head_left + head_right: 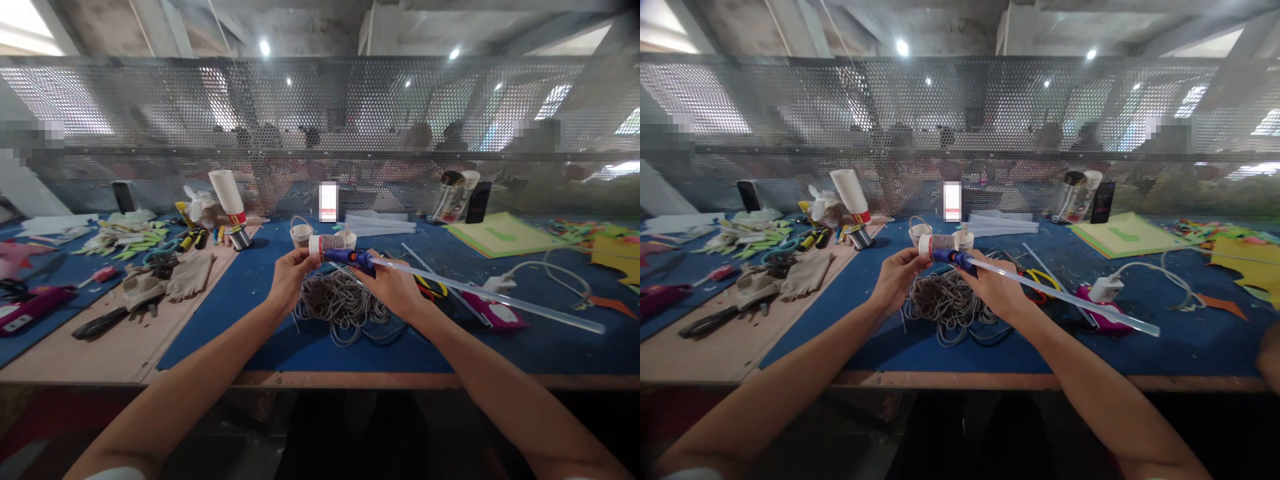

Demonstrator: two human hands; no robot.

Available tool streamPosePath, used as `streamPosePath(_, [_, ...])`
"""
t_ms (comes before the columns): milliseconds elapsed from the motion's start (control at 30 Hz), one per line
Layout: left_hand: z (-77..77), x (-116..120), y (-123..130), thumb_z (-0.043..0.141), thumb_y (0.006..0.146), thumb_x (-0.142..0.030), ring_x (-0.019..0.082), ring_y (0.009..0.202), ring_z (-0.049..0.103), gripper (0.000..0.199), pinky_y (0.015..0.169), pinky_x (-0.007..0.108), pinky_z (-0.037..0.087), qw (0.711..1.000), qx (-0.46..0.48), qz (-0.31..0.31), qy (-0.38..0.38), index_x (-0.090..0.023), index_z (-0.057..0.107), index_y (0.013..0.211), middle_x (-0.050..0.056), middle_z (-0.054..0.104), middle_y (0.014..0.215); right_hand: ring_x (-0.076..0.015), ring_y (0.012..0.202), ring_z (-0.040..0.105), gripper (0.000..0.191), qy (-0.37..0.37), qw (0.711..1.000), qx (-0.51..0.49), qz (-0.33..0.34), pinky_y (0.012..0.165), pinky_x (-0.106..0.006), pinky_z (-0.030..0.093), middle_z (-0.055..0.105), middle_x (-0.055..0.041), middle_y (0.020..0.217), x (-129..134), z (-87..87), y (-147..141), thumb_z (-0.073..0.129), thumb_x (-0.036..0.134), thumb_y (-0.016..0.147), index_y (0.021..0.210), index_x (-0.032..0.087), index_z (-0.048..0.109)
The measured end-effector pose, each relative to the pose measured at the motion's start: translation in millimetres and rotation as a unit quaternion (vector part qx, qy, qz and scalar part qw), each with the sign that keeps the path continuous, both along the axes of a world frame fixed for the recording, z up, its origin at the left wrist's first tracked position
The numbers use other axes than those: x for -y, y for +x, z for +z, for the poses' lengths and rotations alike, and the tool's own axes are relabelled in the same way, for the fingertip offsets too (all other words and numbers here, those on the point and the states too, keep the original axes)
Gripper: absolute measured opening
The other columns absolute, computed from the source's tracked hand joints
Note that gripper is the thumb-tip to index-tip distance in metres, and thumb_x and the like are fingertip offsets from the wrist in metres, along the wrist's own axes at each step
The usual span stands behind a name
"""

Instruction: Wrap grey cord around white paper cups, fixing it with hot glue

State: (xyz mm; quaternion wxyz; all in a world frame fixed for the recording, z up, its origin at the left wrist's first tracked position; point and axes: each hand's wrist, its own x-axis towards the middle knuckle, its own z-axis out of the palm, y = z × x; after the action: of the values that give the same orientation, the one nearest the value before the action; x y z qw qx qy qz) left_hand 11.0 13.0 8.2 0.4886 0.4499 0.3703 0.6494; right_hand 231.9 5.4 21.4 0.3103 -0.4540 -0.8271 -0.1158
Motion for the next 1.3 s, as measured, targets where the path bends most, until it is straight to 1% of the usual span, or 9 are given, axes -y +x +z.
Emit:
streamPosePath(200, [-1.7,-0.9,-0.1,0.085,0.067,-0.032,0.012,0.074,0.062,0.027,0.079,0.027,0.05,1.0,0.01,-0.007,0.003,-0.014,0.077,0.085,0.005,0.072,0.084,-0.0208,0.062,0.063,0.035,0.0,1.0,0.01,-0.006,0.054,-0.03,0.03,0.07,-0.0058,0.073,-0.5,0.3,0.0,0.044,0.049,0.097,0.107,0.021,0.062])
streamPosePath(500, [0.2,-1.2,1.5,0.085,0.067,-0.032,0.013,0.073,0.064,0.027,0.079,0.028,0.051,1.0,0.017,0.003,-0.009,-0.013,0.077,0.083,0.006,0.073,0.082,-0.0194,0.061,0.063,0.033,-0.01,1.0,0.016,-0.001,0.053,-0.029,0.028,0.07,-0.0043,0.072,0.1,1.4,0.4,0.043,0.048,0.097,0.104,0.022,0.06])
streamPosePath(733, [1.6,-0.4,1.6,0.084,0.067,-0.031,0.013,0.073,0.064,0.025,0.078,0.028,0.052,1.0,0.013,0.008,-0.003,-0.013,0.077,0.082,0.006,0.073,0.082,-0.0197,0.061,0.062,0.034,-0.003,1.0,0.027,-0.004,0.052,-0.03,0.027,0.069,-0.0048,0.071,0.3,1.7,0.2,0.04,0.048,0.098,0.106,0.022,0.06])
streamPosePath(933, [0.0,-1.8,1.2,0.084,0.067,-0.032,0.013,0.073,0.063,0.024,0.078,0.028,0.053,1.0,0.016,0.01,0.001,-0.014,0.077,0.082,0.005,0.073,0.081,-0.0193,0.06,0.062,0.035,-0.006,0.999,0.034,-0.011,0.051,-0.029,0.026,0.068,-0.0044,0.071,0.1,1.2,0.0,0.039,0.049,0.098,0.103,0.021,0.06])
streamPosePath(1067, [-0.5,-2.0,1.3,0.084,0.068,-0.031,0.012,0.072,0.063,0.024,0.078,0.027,0.052,1.0,0.011,0.009,0.004,-0.014,0.077,0.083,0.006,0.073,0.082,-0.0201,0.061,0.063,0.037,0.002,0.999,0.032,-0.013,0.052,-0.03,0.027,0.069,-0.005,0.072,-0.8,0.0,0.1,0.039,0.05,0.098,0.106,0.021,0.061])
streamPosePath(1300, [1.0,0.4,2.0,0.084,0.069,-0.033,0.013,0.075,0.064,0.027,0.08,0.027,0.051,1.0,0.0,0.007,0.009,-0.013,0.077,0.086,0.006,0.074,0.085,-0.0185,0.058,0.061,0.037,0.021,0.999,0.03,-0.021,0.051,-0.028,0.024,0.069,-0.0043,0.071,-0.8,-0.2,0.1,0.041,0.052,0.098,0.102,0.021,0.06])
